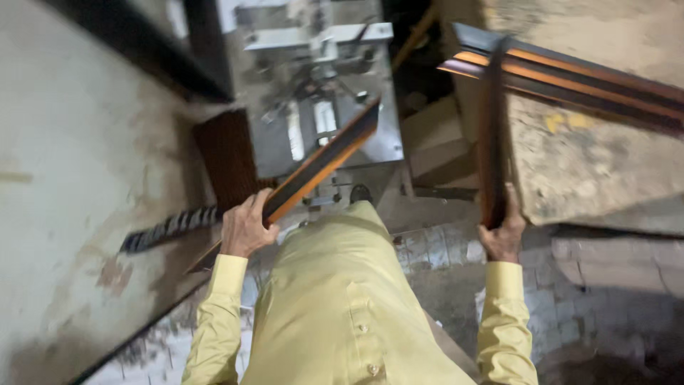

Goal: The person repeatedly picks up two long wooden strips, aligns them at right angles on a metal jig, and presses them together to form a corner joint. The person then places the assembled frame onto a nearby stack and repeats the process with new strips.

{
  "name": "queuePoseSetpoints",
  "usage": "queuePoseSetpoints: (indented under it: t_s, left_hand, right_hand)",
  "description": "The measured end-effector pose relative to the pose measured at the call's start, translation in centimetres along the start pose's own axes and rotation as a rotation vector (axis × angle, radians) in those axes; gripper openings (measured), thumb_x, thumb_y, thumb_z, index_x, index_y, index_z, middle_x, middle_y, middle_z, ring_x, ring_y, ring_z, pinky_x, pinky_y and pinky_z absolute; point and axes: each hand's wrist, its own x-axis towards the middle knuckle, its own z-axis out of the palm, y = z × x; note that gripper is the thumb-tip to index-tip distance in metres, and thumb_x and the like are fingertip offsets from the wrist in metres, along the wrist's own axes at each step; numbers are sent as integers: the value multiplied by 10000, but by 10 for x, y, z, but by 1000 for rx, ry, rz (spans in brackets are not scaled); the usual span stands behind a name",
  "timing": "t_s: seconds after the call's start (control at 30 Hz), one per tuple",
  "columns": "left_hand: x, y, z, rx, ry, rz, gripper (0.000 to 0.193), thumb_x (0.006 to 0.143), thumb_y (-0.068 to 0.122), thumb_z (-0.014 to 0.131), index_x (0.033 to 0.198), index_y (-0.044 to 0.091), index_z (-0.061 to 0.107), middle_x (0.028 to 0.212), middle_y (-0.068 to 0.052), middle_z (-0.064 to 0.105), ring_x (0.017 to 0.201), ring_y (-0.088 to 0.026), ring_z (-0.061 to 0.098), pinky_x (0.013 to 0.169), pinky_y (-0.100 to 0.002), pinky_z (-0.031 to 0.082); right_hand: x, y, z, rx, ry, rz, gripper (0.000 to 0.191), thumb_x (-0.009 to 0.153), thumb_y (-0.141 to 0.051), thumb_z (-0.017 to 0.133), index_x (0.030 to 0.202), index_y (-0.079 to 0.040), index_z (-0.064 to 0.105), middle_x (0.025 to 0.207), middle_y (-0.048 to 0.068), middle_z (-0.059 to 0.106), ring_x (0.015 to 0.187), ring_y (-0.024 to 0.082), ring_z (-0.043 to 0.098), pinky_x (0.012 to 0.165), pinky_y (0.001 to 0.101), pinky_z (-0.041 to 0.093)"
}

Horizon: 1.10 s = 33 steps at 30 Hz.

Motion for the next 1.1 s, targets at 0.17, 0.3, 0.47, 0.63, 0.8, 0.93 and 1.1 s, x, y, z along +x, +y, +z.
queuePoseSetpoints:
  t_s: [0.17, 0.3, 0.47, 0.63, 0.8, 0.93, 1.1]
  left_hand:
    - [-56, -39, 15, 153, -58, -201, 881, 609, 239, 756, 1452, 268, 503, 1187, -232, 669, 917, -450, 695, 772, -550, 562]
    - [-55, -63, 21, 148, -5, -207, 941, 731, 272, 722, 1607, 335, 383, 1067, -194, 661, 837, -433, 688, 756, -558, 567]
    - [-2, -88, 25, 188, 58, -177, 852, 901, 612, 717, 1621, 326, 364, 928, -189, 639, 735, -415, 663, 661, -548, 553]
    - [58, -88, 39, 216, 103, -89, 814, 955, 632, 666, 1636, 288, 384, 953, -177, 656, 745, -394, 680, 642, -512, 557]
    - [74, -71, 39, 275, 71, -106, 806, 928, 625, 678, 1617, 288, 431, 962, -163, 658, 720, -399, 672, 607, -509, 546]
    - [90, -62, 43, 205, 76, -72, 760, 941, 529, 717, 1608, 254, 481, 1182, -169, 585, 939, -375, 650, 722, -499, 546]
    - [155, -32, 74, 351, 229, 105, 651, 926, 456, 764, 1508, 254, 553, 1522, -177, 433, 1248, -385, 480, 960, -539, 422]
  right_hand:
    - [18, -24, 65, -193, -457, -50, 1023, 692, -155, 734, 1631, -299, 354, 1056, 146, 677, 927, 416, 679, 812, 498, 560]
    - [39, -23, 110, -342, -611, -73, 931, 766, -426, 773, 1602, -321, 378, 947, 131, 653, 787, 381, 666, 677, 510, 530]
    - [53, -16, 137, -334, -560, -61, 812, 913, -622, 674, 1627, -347, 401, 900, 122, 641, 751, 359, 657, 680, 505, 513]
    - [79, -17, 156, -332, -476, -139, 771, 934, -612, 665, 1616, -348, 420, 915, 115, 665, 769, 357, 667, 668, 484, 533]
    - [135, -36, 184, -343, -487, -151, 756, 940, -629, 673, 1589, -318, 442, 903, 158, 674, 796, 380, 683, 666, 493, 543]
    - [143, -61, 190, -287, -451, -111, 711, 943, -606, 662, 1568, -331, 465, 1172, 185, 633, 986, 393, 657, 800, 497, 543]
    - [167, -101, 238, -365, -264, -294, 632, 951, -568, 696, 1502, -308, 526, 1475, 179, 476, 1314, 343, 475, 990, 514, 424]
